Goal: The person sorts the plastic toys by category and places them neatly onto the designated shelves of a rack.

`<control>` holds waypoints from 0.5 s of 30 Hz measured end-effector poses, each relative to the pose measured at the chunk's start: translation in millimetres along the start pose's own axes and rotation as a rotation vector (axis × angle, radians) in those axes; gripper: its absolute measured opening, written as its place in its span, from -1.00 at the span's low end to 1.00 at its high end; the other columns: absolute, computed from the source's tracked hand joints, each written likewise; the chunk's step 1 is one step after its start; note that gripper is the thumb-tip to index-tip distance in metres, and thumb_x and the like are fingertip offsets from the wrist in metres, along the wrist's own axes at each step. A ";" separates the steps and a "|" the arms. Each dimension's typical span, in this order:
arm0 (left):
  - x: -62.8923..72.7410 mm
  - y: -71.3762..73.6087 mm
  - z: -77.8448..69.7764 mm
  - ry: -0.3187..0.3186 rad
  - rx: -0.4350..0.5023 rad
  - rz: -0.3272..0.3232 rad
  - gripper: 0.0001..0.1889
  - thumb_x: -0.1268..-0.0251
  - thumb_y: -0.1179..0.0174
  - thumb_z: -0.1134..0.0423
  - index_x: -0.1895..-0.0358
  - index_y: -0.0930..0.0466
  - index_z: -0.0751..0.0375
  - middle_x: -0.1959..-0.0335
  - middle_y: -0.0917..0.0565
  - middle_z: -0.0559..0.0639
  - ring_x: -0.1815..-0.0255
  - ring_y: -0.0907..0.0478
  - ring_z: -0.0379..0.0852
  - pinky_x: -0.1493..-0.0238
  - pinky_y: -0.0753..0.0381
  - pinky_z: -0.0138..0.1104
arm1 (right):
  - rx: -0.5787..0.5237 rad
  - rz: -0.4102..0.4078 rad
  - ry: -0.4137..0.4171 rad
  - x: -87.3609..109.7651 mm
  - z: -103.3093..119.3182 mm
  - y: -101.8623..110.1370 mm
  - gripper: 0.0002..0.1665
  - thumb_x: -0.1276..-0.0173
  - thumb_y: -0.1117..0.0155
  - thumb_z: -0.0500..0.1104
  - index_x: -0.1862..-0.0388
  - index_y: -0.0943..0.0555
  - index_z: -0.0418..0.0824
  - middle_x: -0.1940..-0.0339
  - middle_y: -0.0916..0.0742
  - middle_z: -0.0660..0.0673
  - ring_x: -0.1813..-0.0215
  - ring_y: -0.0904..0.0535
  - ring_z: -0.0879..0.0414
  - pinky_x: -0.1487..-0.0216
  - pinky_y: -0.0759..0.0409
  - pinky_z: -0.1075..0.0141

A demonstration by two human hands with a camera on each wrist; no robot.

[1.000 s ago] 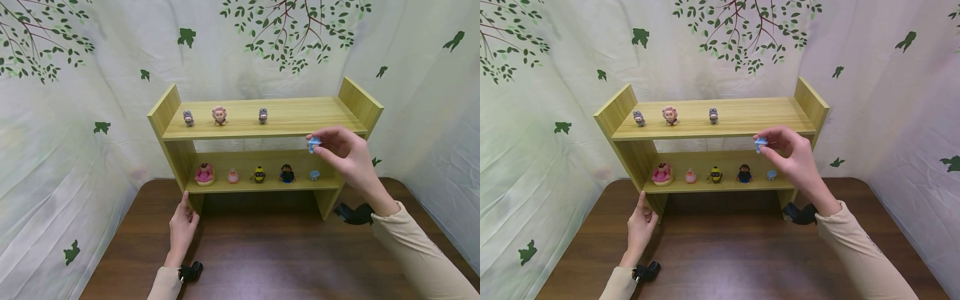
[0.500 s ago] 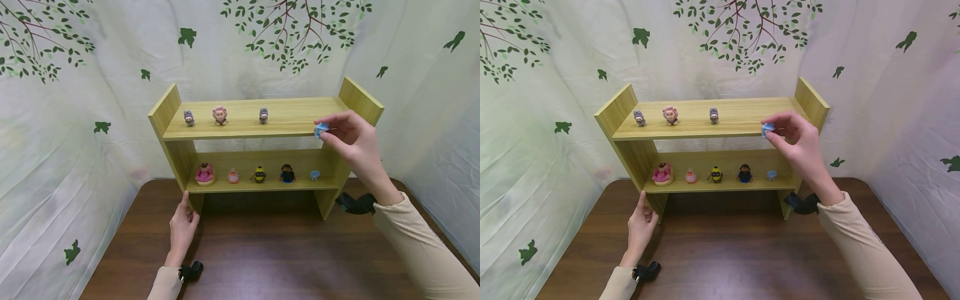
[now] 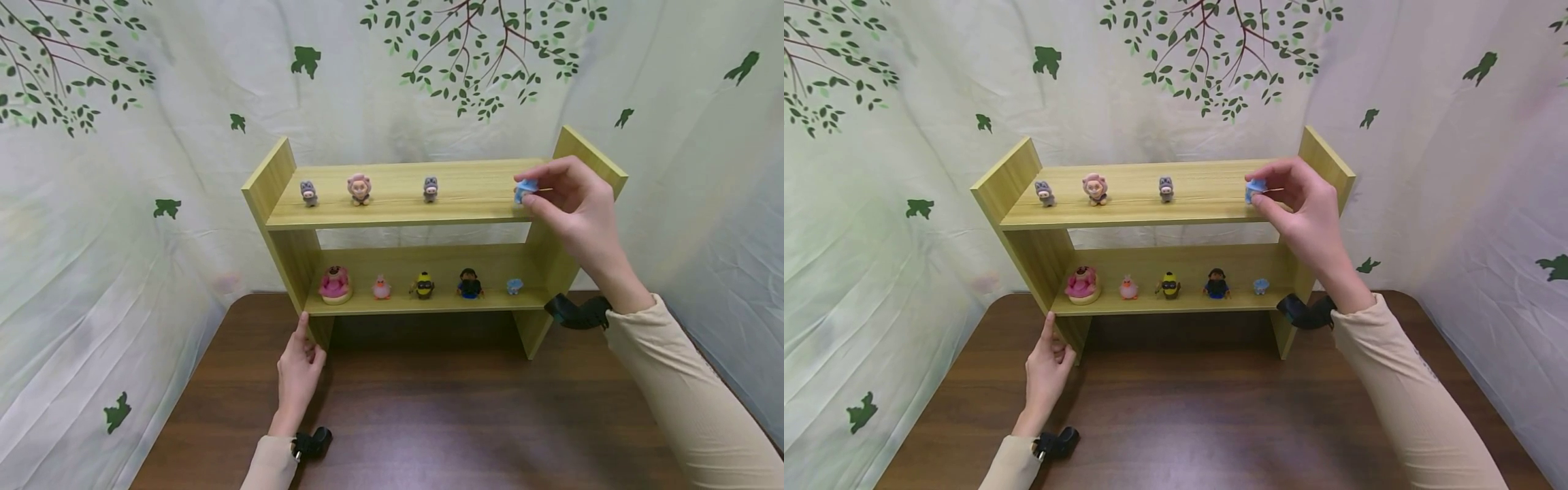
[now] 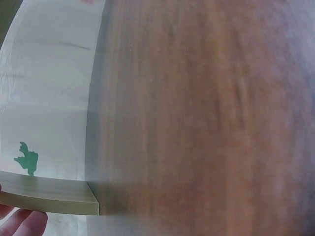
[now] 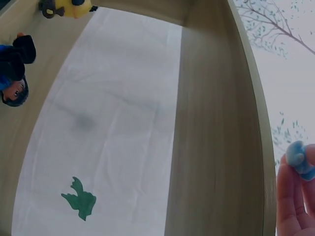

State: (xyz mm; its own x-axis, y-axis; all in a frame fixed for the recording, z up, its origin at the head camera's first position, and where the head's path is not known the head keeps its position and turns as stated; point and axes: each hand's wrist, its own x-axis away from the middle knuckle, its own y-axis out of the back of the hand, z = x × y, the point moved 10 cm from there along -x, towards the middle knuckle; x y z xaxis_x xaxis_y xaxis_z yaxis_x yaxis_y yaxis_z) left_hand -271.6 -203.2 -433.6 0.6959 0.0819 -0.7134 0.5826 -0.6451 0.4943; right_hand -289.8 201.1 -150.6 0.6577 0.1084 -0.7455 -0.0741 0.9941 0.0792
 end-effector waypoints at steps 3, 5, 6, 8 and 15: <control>-0.3 0.1 -0.2 -0.003 0.003 -0.003 -0.01 -0.02 -0.15 0.65 -0.50 -0.01 -0.18 0.42 -0.39 0.06 0.53 -0.34 -0.14 0.53 -0.39 -0.28 | 0.059 -0.006 -0.018 -3.7 -1.2 1.2 -0.71 -0.17 -0.23 -0.53 0.09 -0.56 -0.45 0.12 -0.70 -0.18 0.17 -0.59 0.02 0.11 -0.55 0.44; -0.4 0.1 -0.3 -0.003 0.003 -0.005 -0.01 -0.01 -0.16 0.66 -0.50 -0.03 -0.16 0.43 -0.38 0.07 0.54 -0.34 -0.14 0.53 -0.39 -0.28 | 0.103 -0.004 -0.026 -5.7 -2.2 1.8 -0.71 -0.18 -0.24 -0.51 0.08 -0.56 -0.43 0.11 -0.69 -0.17 0.16 -0.58 0.02 0.11 -0.54 0.44; -0.5 0.2 -0.1 0.001 0.006 -0.005 -0.01 -0.01 -0.16 0.66 -0.50 -0.03 -0.16 0.43 -0.38 0.07 0.54 -0.34 -0.14 0.53 -0.39 -0.28 | 0.117 -0.003 -0.031 -6.5 -2.9 1.9 -0.71 -0.18 -0.25 -0.51 0.08 -0.56 -0.42 0.11 -0.69 -0.16 0.16 -0.58 0.02 0.10 -0.54 0.44; -0.6 -0.1 0.2 0.001 0.006 -0.005 -0.01 -0.01 -0.15 0.66 -0.50 -0.03 -0.16 0.43 -0.38 0.07 0.54 -0.34 -0.13 0.53 -0.38 -0.29 | 0.126 0.000 -0.038 -8.3 -4.4 1.9 -0.71 -0.18 -0.25 -0.51 0.08 -0.57 -0.41 0.11 -0.69 -0.17 0.16 -0.58 0.01 0.11 -0.54 0.44; -0.6 -0.7 1.3 0.005 0.010 -0.003 -0.04 -0.03 -0.16 0.62 -0.50 -0.03 -0.15 0.42 -0.37 0.05 0.54 -0.34 -0.14 0.53 -0.40 -0.30 | 0.213 0.010 -0.050 -12.9 -7.2 1.0 -0.71 -0.20 -0.26 -0.48 0.06 -0.57 -0.40 0.11 -0.69 -0.13 0.14 -0.58 0.04 0.11 -0.54 0.45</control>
State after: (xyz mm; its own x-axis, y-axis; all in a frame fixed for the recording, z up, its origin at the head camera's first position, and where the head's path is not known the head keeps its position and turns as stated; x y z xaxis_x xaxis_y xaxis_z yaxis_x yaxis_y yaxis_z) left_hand -273.0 -203.8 -434.1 0.6963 0.0874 -0.7124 0.5805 -0.6523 0.4874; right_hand -303.8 200.7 -145.6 0.6945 0.1135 -0.7105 0.0753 0.9706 0.2286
